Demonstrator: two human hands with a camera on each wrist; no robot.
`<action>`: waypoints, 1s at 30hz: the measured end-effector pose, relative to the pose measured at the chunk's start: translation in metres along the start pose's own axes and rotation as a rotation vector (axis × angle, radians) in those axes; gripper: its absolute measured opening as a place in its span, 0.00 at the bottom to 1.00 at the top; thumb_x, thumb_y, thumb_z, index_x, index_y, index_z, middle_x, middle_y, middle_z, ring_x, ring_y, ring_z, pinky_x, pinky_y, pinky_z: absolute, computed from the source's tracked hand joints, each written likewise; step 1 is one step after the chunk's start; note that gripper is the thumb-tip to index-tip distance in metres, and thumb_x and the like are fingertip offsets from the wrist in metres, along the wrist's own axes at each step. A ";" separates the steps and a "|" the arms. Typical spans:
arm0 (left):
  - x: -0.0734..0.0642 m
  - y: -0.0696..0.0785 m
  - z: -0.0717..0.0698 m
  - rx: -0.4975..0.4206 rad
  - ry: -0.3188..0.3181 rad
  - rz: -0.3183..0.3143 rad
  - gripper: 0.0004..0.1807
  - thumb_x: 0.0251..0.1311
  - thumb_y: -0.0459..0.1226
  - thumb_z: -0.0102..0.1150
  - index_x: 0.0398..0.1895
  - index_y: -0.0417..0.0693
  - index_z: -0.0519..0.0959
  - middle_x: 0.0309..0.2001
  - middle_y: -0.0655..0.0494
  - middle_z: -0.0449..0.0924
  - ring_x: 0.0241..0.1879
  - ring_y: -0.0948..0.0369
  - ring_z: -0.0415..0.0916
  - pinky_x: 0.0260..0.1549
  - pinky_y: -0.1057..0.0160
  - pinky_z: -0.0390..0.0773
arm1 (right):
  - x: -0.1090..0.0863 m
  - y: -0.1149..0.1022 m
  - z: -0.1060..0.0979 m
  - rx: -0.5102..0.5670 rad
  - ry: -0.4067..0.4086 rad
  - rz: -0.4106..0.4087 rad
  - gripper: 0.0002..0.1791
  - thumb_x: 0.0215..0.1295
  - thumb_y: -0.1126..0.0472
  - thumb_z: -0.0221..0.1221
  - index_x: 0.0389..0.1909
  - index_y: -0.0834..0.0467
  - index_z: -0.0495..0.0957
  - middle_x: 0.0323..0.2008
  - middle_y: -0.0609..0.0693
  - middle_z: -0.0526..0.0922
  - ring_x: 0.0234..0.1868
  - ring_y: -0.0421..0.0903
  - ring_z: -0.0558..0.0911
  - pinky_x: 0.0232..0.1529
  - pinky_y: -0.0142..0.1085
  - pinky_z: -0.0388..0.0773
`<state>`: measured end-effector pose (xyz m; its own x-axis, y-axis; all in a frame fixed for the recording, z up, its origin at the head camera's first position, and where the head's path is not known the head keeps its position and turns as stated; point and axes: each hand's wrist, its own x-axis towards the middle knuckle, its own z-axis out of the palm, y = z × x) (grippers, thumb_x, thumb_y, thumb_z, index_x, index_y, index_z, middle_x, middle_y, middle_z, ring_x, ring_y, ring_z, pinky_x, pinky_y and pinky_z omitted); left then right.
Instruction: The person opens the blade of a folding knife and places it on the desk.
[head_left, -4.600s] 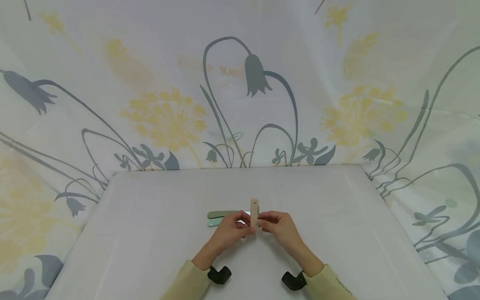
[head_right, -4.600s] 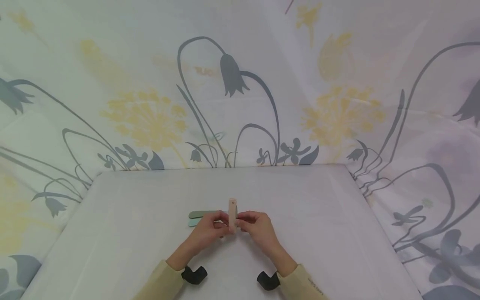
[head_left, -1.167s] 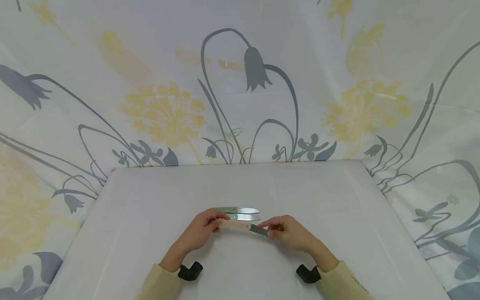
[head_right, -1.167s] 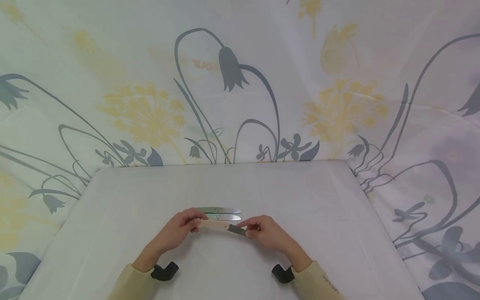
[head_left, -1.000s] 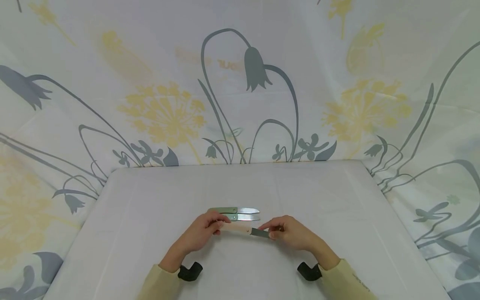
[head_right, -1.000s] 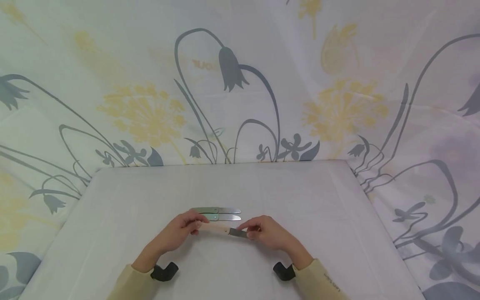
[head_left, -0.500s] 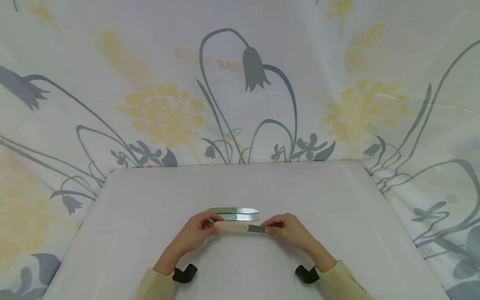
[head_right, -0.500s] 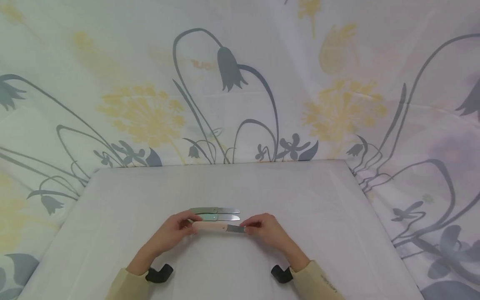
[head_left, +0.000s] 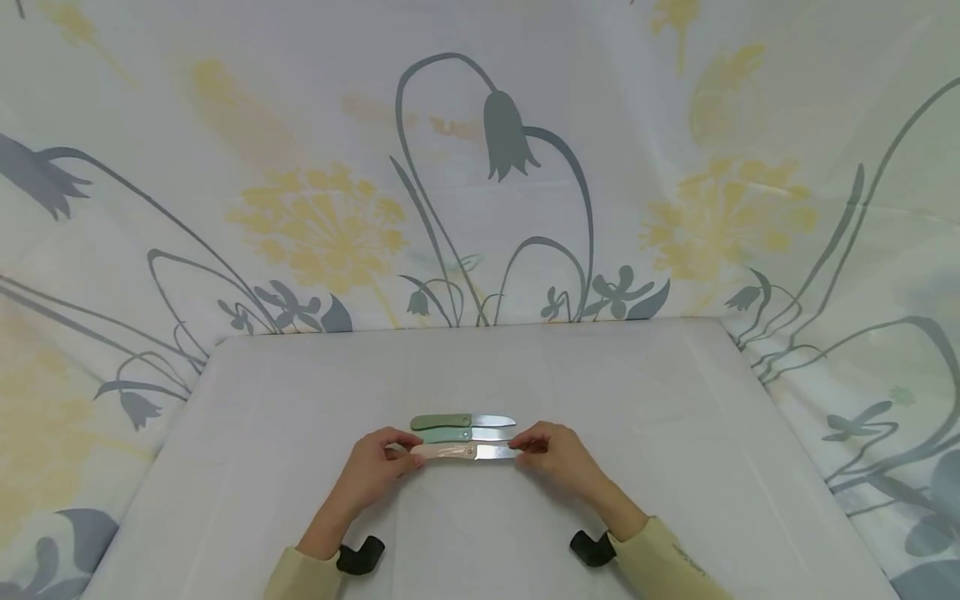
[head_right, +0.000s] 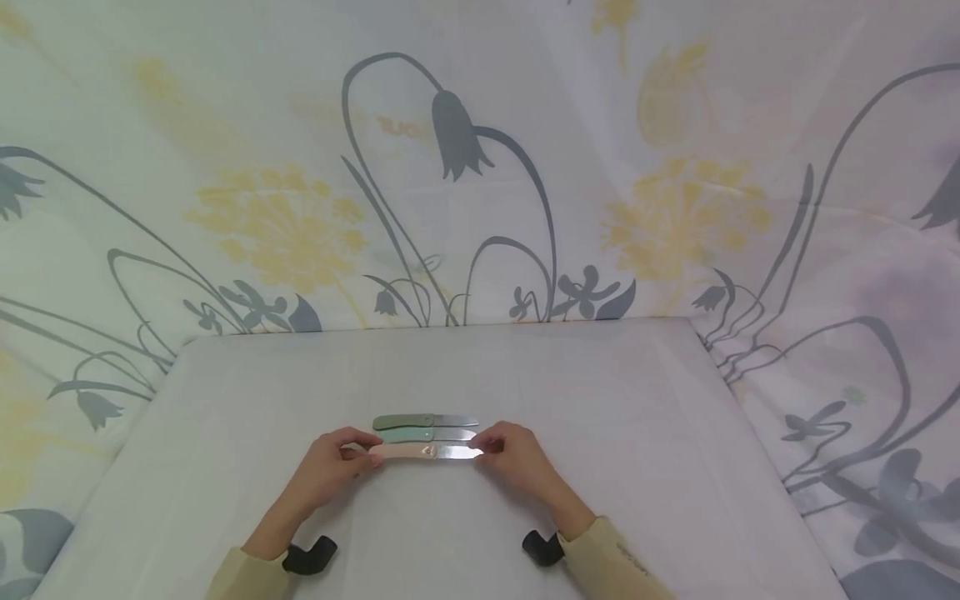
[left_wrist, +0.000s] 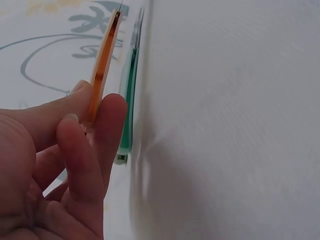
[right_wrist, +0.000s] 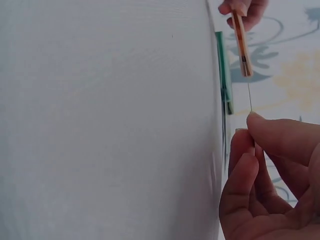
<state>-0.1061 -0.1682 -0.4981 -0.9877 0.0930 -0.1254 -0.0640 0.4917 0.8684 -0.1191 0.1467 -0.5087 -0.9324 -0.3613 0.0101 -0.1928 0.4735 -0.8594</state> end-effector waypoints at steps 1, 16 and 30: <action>-0.001 -0.001 0.000 0.018 0.010 -0.003 0.12 0.53 0.34 0.74 0.41 0.48 0.85 0.41 0.55 0.83 0.32 0.63 0.81 0.30 0.64 0.78 | 0.000 0.000 0.002 -0.004 -0.004 -0.001 0.11 0.57 0.69 0.69 0.41 0.56 0.87 0.40 0.44 0.85 0.41 0.43 0.82 0.44 0.34 0.78; -0.003 -0.003 -0.001 0.172 0.075 -0.020 0.11 0.49 0.38 0.77 0.37 0.49 0.87 0.31 0.59 0.82 0.30 0.64 0.77 0.32 0.60 0.76 | 0.001 -0.015 0.014 -0.037 0.078 0.079 0.11 0.52 0.73 0.70 0.36 0.58 0.86 0.32 0.45 0.83 0.34 0.41 0.79 0.37 0.33 0.76; -0.004 0.001 0.001 0.180 0.075 -0.005 0.12 0.51 0.37 0.76 0.38 0.46 0.85 0.30 0.59 0.81 0.29 0.64 0.77 0.30 0.61 0.75 | -0.001 -0.008 -0.008 0.042 0.039 0.135 0.12 0.57 0.68 0.69 0.43 0.57 0.86 0.38 0.47 0.87 0.40 0.43 0.84 0.42 0.37 0.78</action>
